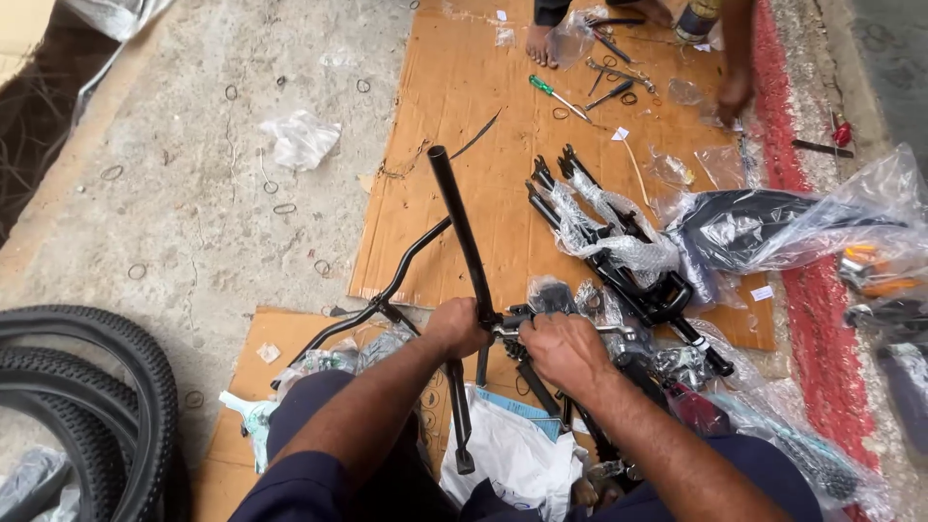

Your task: Assembling or repairing a bicycle by adjusting the handlebars and brake components.

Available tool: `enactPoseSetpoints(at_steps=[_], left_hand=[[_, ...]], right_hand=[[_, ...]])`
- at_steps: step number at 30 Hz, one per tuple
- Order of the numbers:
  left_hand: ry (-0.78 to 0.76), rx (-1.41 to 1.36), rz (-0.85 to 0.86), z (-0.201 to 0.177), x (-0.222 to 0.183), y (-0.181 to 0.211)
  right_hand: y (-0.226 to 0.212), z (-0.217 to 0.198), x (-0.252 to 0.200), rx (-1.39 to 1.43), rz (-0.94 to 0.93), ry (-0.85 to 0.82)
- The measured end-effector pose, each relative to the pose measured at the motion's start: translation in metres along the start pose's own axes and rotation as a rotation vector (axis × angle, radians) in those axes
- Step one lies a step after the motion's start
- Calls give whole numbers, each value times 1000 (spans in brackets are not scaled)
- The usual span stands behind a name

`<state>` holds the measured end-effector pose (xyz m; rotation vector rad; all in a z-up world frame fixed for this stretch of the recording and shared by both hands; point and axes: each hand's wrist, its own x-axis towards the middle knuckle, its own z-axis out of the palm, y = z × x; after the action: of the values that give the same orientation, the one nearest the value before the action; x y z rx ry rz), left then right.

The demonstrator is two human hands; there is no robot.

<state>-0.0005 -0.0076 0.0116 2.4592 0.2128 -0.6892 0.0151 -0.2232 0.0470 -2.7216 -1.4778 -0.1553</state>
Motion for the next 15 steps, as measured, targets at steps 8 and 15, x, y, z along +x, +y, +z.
enactPoseSetpoints(at_steps=[8,15], left_hand=[[-108,117,62,-3,-5,3],[-184,196,107,1,0,-17]], right_hand=[[4,-4,-13,252,323,-456],[19,-13,-32,382,545,-962]])
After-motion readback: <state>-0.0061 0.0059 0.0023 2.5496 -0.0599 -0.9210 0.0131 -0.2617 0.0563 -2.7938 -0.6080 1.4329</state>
